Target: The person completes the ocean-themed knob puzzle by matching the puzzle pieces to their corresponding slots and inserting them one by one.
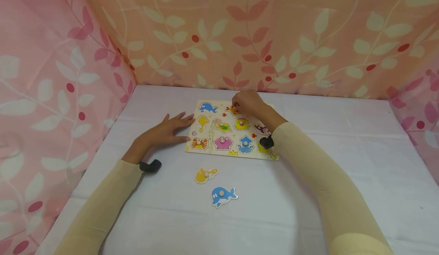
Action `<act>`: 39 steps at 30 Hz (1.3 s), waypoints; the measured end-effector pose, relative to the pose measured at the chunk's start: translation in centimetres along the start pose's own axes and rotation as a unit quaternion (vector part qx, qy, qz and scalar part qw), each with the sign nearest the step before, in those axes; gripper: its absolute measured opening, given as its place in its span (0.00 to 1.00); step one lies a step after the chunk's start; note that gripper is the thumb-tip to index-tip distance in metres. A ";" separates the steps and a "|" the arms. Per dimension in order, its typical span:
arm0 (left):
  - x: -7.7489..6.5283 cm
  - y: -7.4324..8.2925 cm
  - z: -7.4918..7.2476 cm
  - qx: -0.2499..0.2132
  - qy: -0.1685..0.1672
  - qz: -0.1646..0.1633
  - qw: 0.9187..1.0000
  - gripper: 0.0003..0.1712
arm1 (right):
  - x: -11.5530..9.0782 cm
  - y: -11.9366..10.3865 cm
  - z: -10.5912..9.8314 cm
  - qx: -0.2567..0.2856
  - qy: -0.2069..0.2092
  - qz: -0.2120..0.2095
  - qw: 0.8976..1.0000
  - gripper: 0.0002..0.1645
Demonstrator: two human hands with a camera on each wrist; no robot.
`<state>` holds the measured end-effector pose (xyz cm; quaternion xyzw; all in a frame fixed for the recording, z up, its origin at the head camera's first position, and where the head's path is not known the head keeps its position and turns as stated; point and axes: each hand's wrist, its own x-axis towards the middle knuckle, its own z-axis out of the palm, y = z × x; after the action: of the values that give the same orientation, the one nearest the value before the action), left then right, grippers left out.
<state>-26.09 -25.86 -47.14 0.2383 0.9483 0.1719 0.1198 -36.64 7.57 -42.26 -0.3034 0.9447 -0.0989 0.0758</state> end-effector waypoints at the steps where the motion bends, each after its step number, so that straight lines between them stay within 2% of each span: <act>1: 0.0 -0.1 0.0 0.001 0.000 0.002 1.000 0.49 | 0.0 -0.1 0.0 -0.004 -0.002 -0.001 1.000 0.09; 10: 0.0 -0.3 0.0 -0.004 0.005 0.019 1.000 0.49 | 0.2 -0.1 0.1 -0.043 0.012 -0.017 0.999 0.09; 24: 0.1 -0.2 0.0 -0.008 0.001 0.015 1.000 0.50 | -0.3 -0.5 -0.4 -0.024 0.001 0.003 1.000 0.13; 32: 0.1 -0.1 0.1 -0.008 0.001 0.016 1.000 0.50 | -2.3 -0.8 -1.9 0.036 0.032 0.010 0.999 0.17; 39: 0.0 -0.2 -0.1 -0.006 0.006 0.015 1.000 0.49 | -5.9 -2.0 -2.4 0.055 0.082 -0.012 0.995 0.20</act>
<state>-26.23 -26.08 -47.15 0.2505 0.9443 0.1807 0.1134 -31.30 9.76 -38.98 -0.3014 0.9371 -0.1757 0.0136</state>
